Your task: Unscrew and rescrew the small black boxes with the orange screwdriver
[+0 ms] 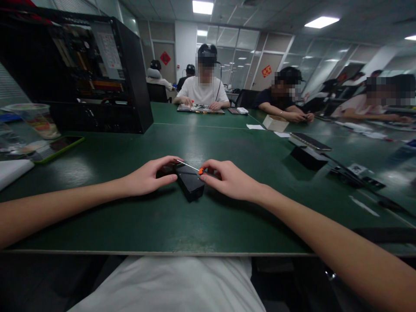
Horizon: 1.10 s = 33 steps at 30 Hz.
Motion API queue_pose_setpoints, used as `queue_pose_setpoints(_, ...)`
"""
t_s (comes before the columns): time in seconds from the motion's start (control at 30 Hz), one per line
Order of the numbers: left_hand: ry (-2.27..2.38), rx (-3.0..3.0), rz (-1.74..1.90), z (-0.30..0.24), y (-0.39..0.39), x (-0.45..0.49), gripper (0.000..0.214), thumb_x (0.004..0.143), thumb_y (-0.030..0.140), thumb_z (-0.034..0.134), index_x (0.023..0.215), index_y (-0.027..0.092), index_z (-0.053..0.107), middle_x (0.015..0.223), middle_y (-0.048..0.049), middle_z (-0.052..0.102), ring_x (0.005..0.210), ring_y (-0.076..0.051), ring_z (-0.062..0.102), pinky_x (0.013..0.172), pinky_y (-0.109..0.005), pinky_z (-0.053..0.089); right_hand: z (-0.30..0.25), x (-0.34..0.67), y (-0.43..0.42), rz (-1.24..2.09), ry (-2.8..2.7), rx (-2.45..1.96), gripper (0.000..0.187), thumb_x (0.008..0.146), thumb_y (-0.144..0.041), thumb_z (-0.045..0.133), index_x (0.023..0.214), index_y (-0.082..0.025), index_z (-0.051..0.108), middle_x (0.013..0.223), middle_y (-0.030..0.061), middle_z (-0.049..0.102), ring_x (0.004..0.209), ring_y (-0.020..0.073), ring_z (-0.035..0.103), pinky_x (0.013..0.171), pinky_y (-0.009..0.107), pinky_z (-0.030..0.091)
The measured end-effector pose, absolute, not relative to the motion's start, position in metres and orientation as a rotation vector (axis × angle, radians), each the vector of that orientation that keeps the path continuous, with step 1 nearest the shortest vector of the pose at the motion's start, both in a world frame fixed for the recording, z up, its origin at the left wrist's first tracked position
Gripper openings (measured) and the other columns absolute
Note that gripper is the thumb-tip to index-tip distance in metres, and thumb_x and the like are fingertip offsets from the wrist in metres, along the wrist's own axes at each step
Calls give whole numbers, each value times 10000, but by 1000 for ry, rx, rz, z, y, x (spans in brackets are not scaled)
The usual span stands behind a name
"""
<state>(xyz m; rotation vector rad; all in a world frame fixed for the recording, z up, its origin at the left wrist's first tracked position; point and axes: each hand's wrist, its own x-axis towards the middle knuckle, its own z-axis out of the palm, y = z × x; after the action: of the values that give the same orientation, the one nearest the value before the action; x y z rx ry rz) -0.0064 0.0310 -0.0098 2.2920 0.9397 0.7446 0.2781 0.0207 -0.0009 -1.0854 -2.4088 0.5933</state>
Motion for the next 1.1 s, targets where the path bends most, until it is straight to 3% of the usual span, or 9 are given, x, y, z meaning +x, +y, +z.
queue_pose_setpoints(0.17, 924, 2340, 667, -5, 22, -2, 621, 893, 497, 653, 1408, 167, 545, 1398, -131, 626, 1253, -290, 610, 1088, -421, 470, -1, 272, 12, 649, -2451, -962, 359, 940, -501, 595, 1063, -166, 637, 862, 12, 650, 716, 111, 549, 659, 252, 427)
queue_pose_setpoints(0.57, 956, 2388, 565, 0, 16, -1, 806, 809, 531, 721, 1474, 142, 487, 1476, -165, 558, 1308, -325, 572, 1126, -454, 437, 1, 262, -1, 724, -2433, -966, 369, 901, -517, 646, 976, -156, 646, 815, 3, 621, 652, 91, 509, 602, 228, 397)
queue_pose_setpoints(0.77, 1059, 2423, 473, 2, 8, 1, 939, 821, 592, 679, 1570, 134, 347, 1563, -193, 456, 1404, -361, 485, 1163, -494, 391, 2, 262, -3, 848, -2398, -990, 370, 886, -522, 659, 931, -154, 647, 765, -12, 587, 634, 86, 489, 579, 226, 387)
queue_pose_setpoints(1.1, 1008, 2445, 523, -5, 11, -1, 925, 824, 594, 681, 1560, 142, 348, 1563, -191, 451, 1408, -366, 474, 1174, -519, 384, 10, 269, 7, 966, -1971, -1032, 397, 778, -528, 758, 842, -161, 621, 734, 0, 604, 558, 85, 524, 523, 231, 420)
